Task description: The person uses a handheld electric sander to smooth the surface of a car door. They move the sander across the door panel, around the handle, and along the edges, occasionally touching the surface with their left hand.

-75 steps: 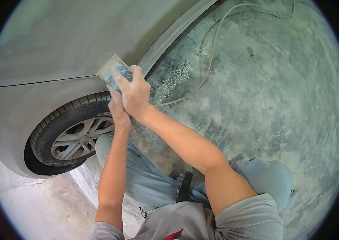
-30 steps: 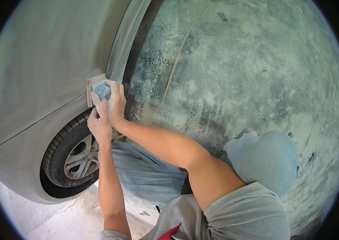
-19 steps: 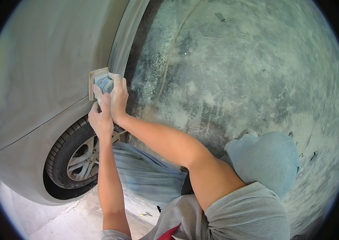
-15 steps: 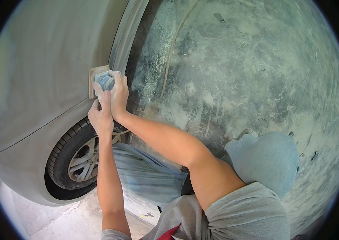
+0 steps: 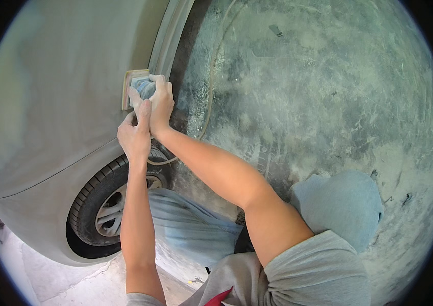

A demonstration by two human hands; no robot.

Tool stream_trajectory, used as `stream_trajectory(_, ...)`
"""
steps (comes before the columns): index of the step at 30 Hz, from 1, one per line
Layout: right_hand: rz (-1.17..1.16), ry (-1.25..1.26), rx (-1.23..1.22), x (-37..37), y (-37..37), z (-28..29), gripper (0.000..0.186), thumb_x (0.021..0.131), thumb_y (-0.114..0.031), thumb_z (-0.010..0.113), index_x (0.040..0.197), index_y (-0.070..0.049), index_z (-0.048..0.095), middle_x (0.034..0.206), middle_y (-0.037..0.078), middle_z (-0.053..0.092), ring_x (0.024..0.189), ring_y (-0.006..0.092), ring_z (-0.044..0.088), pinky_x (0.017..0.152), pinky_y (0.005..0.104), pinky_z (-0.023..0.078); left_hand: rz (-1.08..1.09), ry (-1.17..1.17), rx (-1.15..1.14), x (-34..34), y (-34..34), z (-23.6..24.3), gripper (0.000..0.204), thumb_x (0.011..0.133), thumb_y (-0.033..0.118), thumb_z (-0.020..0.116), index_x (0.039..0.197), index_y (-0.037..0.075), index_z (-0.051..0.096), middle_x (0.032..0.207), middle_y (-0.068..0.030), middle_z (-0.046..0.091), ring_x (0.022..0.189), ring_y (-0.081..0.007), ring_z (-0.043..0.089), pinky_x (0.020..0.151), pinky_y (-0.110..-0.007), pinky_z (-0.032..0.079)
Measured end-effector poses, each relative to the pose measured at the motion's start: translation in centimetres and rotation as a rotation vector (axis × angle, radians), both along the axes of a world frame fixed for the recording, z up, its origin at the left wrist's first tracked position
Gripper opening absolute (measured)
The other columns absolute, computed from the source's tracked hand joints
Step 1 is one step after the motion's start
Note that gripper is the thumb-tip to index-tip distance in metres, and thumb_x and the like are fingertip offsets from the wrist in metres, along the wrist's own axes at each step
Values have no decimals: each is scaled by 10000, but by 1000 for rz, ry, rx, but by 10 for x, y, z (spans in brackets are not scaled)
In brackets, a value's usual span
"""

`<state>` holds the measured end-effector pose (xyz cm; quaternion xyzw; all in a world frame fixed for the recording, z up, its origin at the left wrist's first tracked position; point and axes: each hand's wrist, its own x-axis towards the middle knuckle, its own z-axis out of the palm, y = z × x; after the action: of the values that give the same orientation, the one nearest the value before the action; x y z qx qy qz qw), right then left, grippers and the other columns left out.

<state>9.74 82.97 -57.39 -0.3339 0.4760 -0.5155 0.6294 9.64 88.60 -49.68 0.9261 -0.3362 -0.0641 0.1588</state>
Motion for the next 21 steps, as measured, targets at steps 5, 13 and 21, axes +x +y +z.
stream_trajectory(5,-29,33,13,-6,-47,5,613,805,-397,925,1221,-53,636,1172,236,666,1087,463,685,934,554,549,-103,-148,-149,-2,-2,31,649,950,429,839,1322,-93,741,1257,-260,789,1200,-335,759,1109,-434,535)
stream_trajectory(13,-31,15,40,-29,-135,13,594,774,-373,935,1173,-48,636,1154,239,679,1093,468,690,957,565,549,-667,-1242,-192,73,42,231,404,993,160,823,1344,-23,740,1359,-176,751,1292,-339,674,1134,-460,501)
stream_trajectory(21,-117,35,17,-40,-197,10,587,752,-380,969,1078,4,668,1064,217,759,1006,371,752,925,492,582,-454,-1654,47,118,31,349,903,1091,674,502,1692,13,379,1760,-227,354,1629,-385,324,1331,-506,218)
